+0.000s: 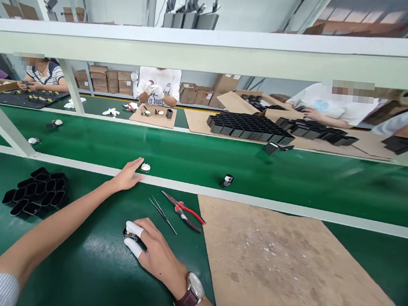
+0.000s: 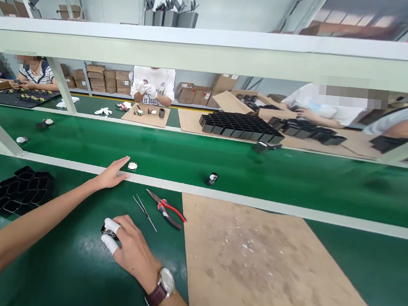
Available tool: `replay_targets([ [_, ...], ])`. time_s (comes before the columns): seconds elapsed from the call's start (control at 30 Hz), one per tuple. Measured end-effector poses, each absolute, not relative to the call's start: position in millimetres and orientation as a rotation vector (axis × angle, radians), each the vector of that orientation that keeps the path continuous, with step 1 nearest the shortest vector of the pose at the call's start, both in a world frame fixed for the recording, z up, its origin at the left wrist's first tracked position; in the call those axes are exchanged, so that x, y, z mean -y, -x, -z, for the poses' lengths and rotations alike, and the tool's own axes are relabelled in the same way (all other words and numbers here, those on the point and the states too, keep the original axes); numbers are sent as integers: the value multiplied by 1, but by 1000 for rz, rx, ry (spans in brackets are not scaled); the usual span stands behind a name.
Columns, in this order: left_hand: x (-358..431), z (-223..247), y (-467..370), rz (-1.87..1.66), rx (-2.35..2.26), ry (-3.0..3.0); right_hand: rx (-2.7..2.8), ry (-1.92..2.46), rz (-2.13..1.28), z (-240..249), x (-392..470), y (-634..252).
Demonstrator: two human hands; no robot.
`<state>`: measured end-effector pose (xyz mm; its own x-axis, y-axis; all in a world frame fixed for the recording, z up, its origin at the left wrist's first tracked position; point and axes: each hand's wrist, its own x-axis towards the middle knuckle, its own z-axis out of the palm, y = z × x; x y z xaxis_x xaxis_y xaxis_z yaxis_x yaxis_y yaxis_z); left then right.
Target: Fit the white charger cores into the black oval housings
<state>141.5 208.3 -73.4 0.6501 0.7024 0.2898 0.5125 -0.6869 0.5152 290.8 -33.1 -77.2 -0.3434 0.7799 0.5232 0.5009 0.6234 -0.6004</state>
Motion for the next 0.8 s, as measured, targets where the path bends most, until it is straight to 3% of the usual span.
replay_targets([
  [0.27,-206,80,-180,-833,-966,-2417,2162,1048,-142,67,36,-289],
  [0.6,-115,73,-81,-751,-906,-2411,2181,1109,-38,78,37,-286],
  [0.8,-76,57,-63,-982,-903,-2294,1993,1243,-12,72,32,-303],
])
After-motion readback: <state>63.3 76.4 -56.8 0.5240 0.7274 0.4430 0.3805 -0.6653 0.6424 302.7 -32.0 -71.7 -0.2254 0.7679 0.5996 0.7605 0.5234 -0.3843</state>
